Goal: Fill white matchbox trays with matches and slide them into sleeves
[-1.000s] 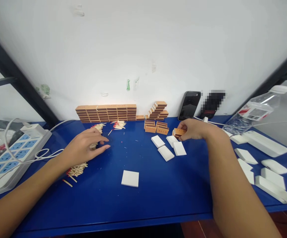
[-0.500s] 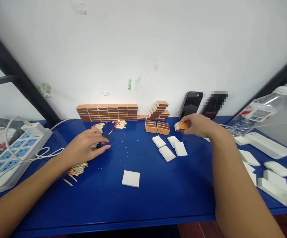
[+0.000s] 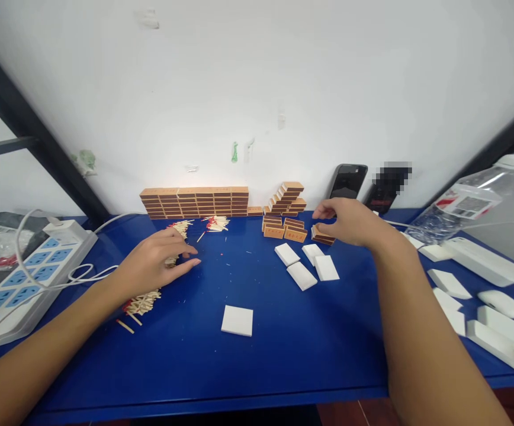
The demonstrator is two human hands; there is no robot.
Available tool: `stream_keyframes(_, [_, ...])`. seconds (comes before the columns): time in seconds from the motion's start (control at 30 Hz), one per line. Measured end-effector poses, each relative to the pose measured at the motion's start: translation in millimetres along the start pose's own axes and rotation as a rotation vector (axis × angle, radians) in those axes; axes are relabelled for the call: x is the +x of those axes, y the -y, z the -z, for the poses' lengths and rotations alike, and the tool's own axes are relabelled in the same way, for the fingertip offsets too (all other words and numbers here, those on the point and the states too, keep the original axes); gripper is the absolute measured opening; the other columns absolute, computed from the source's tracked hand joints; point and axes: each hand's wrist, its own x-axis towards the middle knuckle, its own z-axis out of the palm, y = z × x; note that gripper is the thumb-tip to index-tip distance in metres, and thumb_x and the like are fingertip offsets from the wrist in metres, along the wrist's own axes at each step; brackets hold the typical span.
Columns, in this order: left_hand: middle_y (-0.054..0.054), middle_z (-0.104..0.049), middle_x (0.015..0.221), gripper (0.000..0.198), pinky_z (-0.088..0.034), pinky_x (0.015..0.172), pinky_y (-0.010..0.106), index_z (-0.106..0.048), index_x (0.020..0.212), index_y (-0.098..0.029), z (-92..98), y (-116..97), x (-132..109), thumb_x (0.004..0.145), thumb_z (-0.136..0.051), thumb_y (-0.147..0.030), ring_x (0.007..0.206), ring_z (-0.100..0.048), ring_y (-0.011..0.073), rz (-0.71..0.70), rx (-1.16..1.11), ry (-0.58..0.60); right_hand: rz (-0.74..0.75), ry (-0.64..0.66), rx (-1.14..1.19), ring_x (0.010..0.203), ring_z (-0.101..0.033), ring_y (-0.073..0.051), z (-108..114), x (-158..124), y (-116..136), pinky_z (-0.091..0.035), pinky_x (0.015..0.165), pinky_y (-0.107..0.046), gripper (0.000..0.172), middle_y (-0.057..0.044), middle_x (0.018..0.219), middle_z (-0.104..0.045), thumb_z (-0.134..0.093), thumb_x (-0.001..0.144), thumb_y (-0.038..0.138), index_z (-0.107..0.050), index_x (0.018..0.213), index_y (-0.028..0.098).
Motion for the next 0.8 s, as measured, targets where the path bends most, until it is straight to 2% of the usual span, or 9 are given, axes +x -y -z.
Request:
stream_keyframes(0.1, [0.005, -0.075, 0.084, 0.021, -0.056, 0.078, 0.037, -0.081, 0.103, -0.019, -0.4, 0.3, -0.2, 0.103, -0.070, -0.037, 0.084, -0.065, 0.0215, -0.016, 0.016, 0.000, -0.092, 0.137, -0.027, 0.082, -0.068, -0.024, 5.5, -7.6, 7.2, -0.049, 0.072, -0.037, 0.020, -0.011, 0.089, -0.076, -0.071, 0.086, 0.039, -0.074, 0.088, 0.019])
stream_keyframes(0.2, [0.005, -0.075, 0.083, 0.021, -0.056, 0.079, 0.037, -0.081, 0.102, -0.019, -0.7, 0.3, -0.2, 0.104, -0.069, -0.037, 0.084, -0.065, 0.0216, -0.033, 0.028, 0.002, -0.181, 0.336, -0.013, 0.073, -0.062, -0.022, 6.5, -13.4, 12.8, -0.045, 0.065, -0.035, 0.034, -0.007, 0.076, -0.069, -0.074, 0.085, 0.052, -0.065, 0.072, 0.022])
stream_keyframes(0.27, [0.005, -0.075, 0.083, 0.021, -0.056, 0.079, 0.037, -0.080, 0.103, -0.019, -1.2, 0.5, -0.3, 0.104, -0.068, -0.037, 0.084, -0.066, 0.0218, -0.036, 0.031, 0.010, -0.172, 0.388, -0.067, 0.068, -0.058, -0.020, 5.3, -15.2, 16.6, -0.042, 0.063, -0.035, 0.043, -0.004, 0.070, -0.063, -0.075, 0.085, 0.058, -0.058, 0.067, 0.023])
stream_keyframes(0.37, [0.005, -0.075, 0.083, 0.021, -0.056, 0.079, 0.037, -0.080, 0.103, -0.018, -2.4, 1.3, -0.6, 0.104, -0.069, -0.037, 0.084, -0.066, 0.0220, -0.037, 0.033, 0.016, -0.178, 0.403, -0.162, 0.069, -0.058, -0.020, 2.7, -16.4, 20.5, -0.043, 0.064, -0.036, 0.045, -0.006, 0.074, -0.066, -0.077, 0.084, 0.062, -0.060, 0.071, 0.023])
stream_keyframes(0.47, [0.005, -0.075, 0.083, 0.022, -0.056, 0.079, 0.038, -0.080, 0.102, -0.018, -3.2, 1.6, -0.8, 0.104, -0.069, -0.037, 0.084, -0.067, 0.0222, -0.039, 0.031, 0.018, -0.331, 0.515, -0.101, 0.070, -0.066, -0.023, 0.9, -19.2, 22.2, -0.050, 0.065, -0.037, 0.042, -0.011, 0.082, -0.074, -0.082, 0.081, 0.060, -0.066, 0.080, 0.021])
stream_keyframes(0.53, [0.005, -0.075, 0.082, 0.022, -0.055, 0.079, 0.038, -0.080, 0.102, -0.018, -3.1, 1.3, -0.7, 0.104, -0.069, -0.037, 0.083, -0.067, 0.0221, -0.038, 0.030, 0.022, -0.401, 0.571, -0.022, 0.069, -0.069, -0.023, 0.5, -22.8, 23.6, -0.053, 0.065, -0.038, 0.035, -0.013, 0.081, -0.076, -0.083, 0.081, 0.052, -0.066, 0.085, 0.021])
stream_keyframes(0.67, [0.005, -0.074, 0.081, 0.021, -0.055, 0.078, 0.037, -0.080, 0.101, -0.018, -2.0, 0.3, -0.3, 0.104, -0.069, -0.036, 0.083, -0.066, 0.0218, -0.036, 0.034, 0.024, -0.367, 0.543, 0.009, 0.066, -0.069, -0.022, 3.6, -29.8, 28.8, -0.055, 0.063, -0.036, 0.017, -0.012, 0.076, -0.077, -0.078, 0.082, 0.031, -0.066, 0.090, 0.021])
stream_keyframes(0.73, [0.005, -0.074, 0.083, 0.022, -0.055, 0.078, 0.037, -0.080, 0.102, -0.018, -1.7, 0.1, -0.5, 0.104, -0.069, -0.037, 0.084, -0.066, 0.0219, -0.032, 0.029, 0.022, -0.349, 0.511, 0.006, 0.065, -0.069, -0.022, 5.3, -30.7, 31.0, -0.054, 0.060, -0.036, 0.020, -0.011, 0.076, -0.077, -0.078, 0.083, 0.032, -0.066, 0.095, 0.022])
stream_keyframes(0.8, [0.006, -0.075, 0.086, 0.023, -0.055, 0.078, 0.037, -0.080, 0.103, -0.018, -1.6, 0.3, -0.8, 0.103, -0.069, -0.038, 0.084, -0.066, 0.0218, -0.023, 0.021, 0.020, -0.347, 0.520, -0.006, 0.067, -0.071, -0.023, 4.4, -28.7, 31.4, -0.054, 0.058, -0.035, 0.024, -0.011, 0.077, -0.077, -0.079, 0.085, 0.040, -0.065, 0.096, 0.023])
